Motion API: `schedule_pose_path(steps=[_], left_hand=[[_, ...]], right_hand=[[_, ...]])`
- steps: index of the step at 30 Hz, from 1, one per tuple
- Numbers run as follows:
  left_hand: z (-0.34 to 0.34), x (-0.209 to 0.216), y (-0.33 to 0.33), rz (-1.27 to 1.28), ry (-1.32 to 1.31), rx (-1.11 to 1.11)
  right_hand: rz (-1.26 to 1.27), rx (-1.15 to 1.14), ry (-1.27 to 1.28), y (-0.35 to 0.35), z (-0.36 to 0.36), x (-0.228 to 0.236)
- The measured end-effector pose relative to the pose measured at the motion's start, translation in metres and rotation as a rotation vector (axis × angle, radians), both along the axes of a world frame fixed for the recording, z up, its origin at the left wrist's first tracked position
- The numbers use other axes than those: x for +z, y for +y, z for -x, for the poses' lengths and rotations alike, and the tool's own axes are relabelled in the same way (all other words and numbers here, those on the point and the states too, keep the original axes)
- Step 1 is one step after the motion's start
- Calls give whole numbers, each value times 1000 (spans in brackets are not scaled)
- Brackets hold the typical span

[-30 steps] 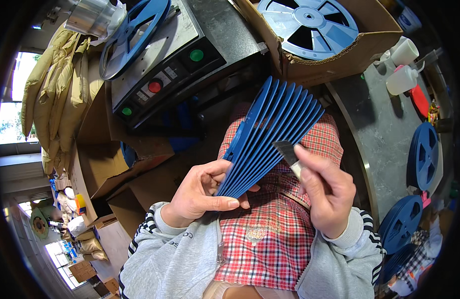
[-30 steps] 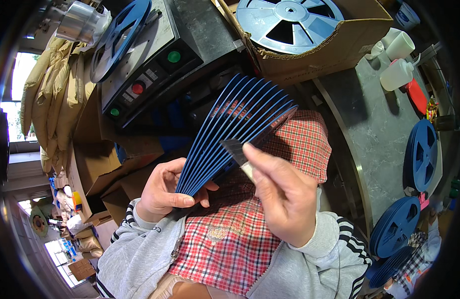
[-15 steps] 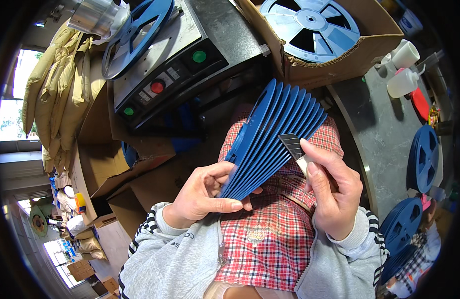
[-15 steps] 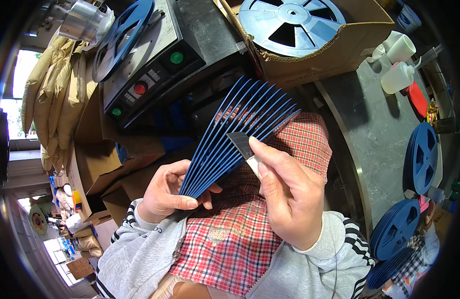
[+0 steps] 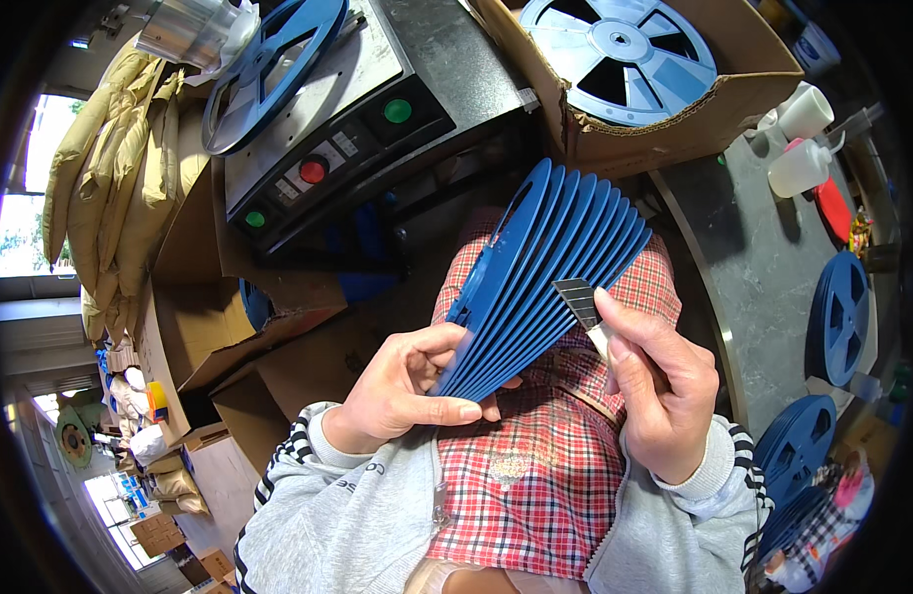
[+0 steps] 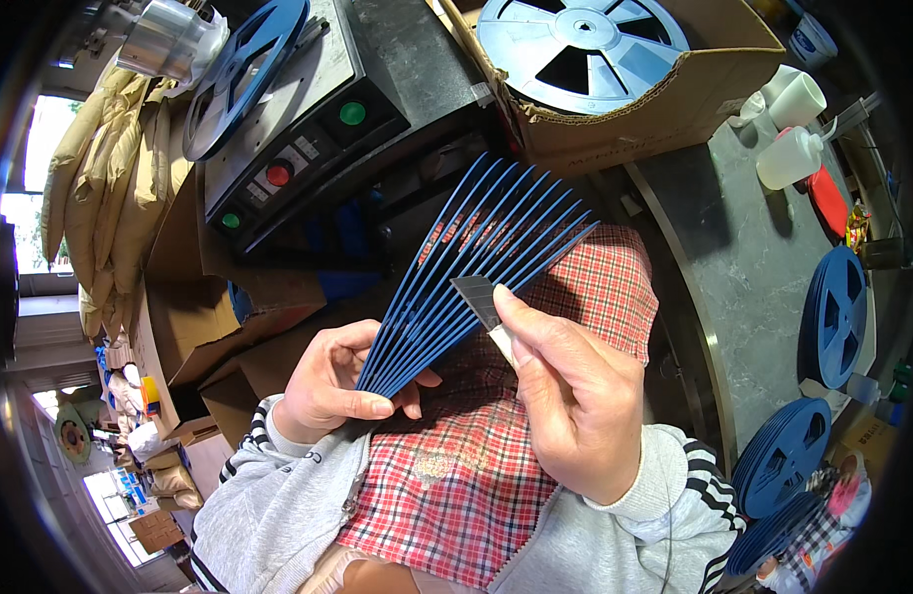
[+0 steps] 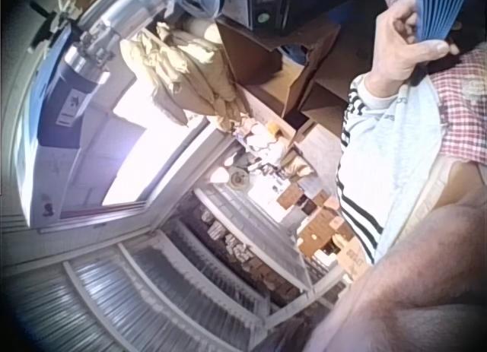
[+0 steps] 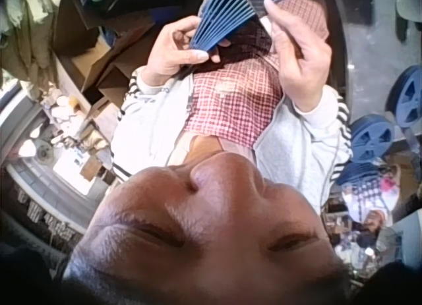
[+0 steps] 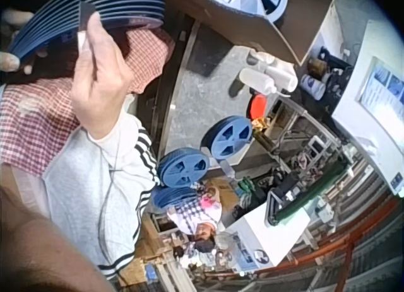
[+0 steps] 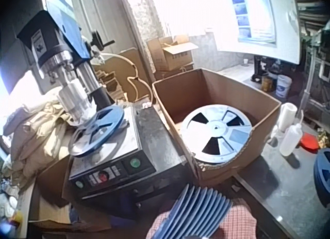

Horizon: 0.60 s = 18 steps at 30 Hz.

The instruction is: The person uses a utility knife to scrape edges on a stack of blue plastic reels, then wipes the reels with a pink cloth. The person handles the reels one at a time, turning them over to clean both sides.

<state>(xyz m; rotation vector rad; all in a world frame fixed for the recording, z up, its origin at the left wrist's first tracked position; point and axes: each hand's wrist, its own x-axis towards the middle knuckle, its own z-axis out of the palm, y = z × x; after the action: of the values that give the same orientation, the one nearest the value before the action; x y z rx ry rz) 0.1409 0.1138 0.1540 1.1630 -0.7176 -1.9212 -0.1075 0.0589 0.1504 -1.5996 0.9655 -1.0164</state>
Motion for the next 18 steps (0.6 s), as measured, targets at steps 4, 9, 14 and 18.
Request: schedule_pose_path(steps=[4,9,14,18], left_hand=[[-1,-2,-2,-8,0,-2],[2,1,0,-29,1,-5],[1,-2,2,12,0,-15],[-2,-1,6,6,-9,-11]], right_hand=[[-59,134,71,7,-2,14],[-65,-29,-5,-3,-5,9],[-24,23,74,-4,-5,16],[-18,148,119,3,-6,23]])
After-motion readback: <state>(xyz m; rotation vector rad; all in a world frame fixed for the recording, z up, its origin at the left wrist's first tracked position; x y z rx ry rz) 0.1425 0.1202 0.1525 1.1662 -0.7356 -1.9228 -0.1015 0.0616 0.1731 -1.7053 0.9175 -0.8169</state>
